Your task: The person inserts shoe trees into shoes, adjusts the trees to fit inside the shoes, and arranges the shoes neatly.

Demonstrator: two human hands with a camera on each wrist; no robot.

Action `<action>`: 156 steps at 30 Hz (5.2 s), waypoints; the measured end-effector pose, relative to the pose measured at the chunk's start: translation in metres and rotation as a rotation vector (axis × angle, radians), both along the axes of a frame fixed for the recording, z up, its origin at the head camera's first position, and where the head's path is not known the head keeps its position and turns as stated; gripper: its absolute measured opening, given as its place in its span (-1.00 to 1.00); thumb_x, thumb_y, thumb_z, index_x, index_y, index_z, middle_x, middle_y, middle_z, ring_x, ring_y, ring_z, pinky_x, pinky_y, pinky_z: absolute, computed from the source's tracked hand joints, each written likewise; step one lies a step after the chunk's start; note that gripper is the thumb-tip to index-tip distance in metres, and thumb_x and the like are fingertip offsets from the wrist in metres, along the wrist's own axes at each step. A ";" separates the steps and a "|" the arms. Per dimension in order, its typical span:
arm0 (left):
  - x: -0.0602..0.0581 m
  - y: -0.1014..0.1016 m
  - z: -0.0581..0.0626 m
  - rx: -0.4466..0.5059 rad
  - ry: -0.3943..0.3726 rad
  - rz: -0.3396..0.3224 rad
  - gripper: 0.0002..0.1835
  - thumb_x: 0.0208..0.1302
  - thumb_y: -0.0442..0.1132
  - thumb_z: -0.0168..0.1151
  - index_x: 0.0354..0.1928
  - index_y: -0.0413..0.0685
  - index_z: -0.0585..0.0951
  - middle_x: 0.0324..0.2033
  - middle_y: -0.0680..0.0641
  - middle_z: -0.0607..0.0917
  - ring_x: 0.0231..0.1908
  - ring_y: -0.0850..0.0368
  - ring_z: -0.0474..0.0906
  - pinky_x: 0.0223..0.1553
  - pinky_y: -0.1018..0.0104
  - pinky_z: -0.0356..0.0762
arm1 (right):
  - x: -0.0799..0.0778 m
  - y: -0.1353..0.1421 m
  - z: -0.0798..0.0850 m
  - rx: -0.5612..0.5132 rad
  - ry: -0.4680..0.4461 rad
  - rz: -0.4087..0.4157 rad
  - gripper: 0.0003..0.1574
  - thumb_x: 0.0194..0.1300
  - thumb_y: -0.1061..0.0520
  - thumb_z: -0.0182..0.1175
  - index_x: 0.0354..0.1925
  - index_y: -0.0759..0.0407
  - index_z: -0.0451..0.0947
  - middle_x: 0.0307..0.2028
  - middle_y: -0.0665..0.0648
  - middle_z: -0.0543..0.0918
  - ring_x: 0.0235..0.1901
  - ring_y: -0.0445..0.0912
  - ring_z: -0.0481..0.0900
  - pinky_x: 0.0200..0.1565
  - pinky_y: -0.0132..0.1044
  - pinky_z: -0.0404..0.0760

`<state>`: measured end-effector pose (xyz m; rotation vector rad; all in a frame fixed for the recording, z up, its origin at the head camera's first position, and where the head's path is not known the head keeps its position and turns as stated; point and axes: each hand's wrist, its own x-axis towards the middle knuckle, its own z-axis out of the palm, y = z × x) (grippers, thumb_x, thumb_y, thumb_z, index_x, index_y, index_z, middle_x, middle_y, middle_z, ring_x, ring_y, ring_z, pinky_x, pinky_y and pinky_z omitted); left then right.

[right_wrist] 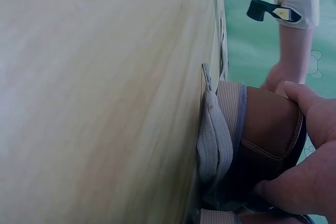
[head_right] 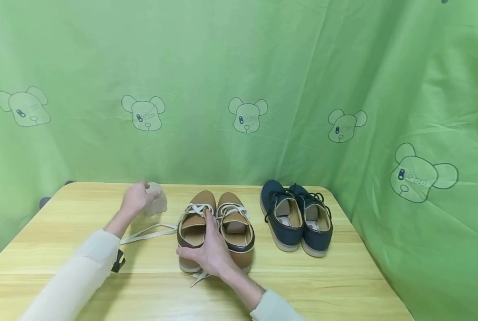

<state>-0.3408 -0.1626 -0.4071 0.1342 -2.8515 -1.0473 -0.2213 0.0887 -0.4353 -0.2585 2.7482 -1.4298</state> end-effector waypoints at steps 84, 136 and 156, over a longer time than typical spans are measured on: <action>0.024 0.001 -0.013 0.504 0.026 0.083 -0.36 0.14 -0.26 0.48 0.30 -0.19 0.54 0.29 -0.28 0.57 0.31 -0.24 0.47 0.38 -0.10 0.40 | 0.000 0.000 0.001 0.030 0.016 0.003 0.58 -0.12 -0.27 0.60 0.63 -0.04 -0.13 0.60 0.19 0.04 0.51 0.20 0.17 0.46 0.17 0.24; 0.104 -0.014 0.078 0.529 -0.181 -0.615 -0.38 0.24 -0.13 0.43 0.30 -0.25 0.54 0.10 -0.17 0.73 0.09 0.02 0.67 0.40 -0.19 0.32 | 0.000 0.002 -0.001 0.027 0.035 0.011 0.59 -0.14 -0.25 0.61 0.63 0.00 -0.12 0.58 0.20 0.11 0.49 0.18 0.21 0.45 0.17 0.26; 0.102 -0.010 0.070 0.526 -0.307 -0.707 -0.43 0.28 -0.16 0.39 0.24 -0.36 0.55 0.01 -0.20 0.76 -0.02 -0.01 0.71 0.16 0.16 0.58 | 0.001 -0.001 0.001 0.016 0.040 0.012 0.59 -0.14 -0.18 0.64 0.62 0.05 -0.10 0.58 0.23 0.10 0.47 0.23 0.24 0.44 0.20 0.28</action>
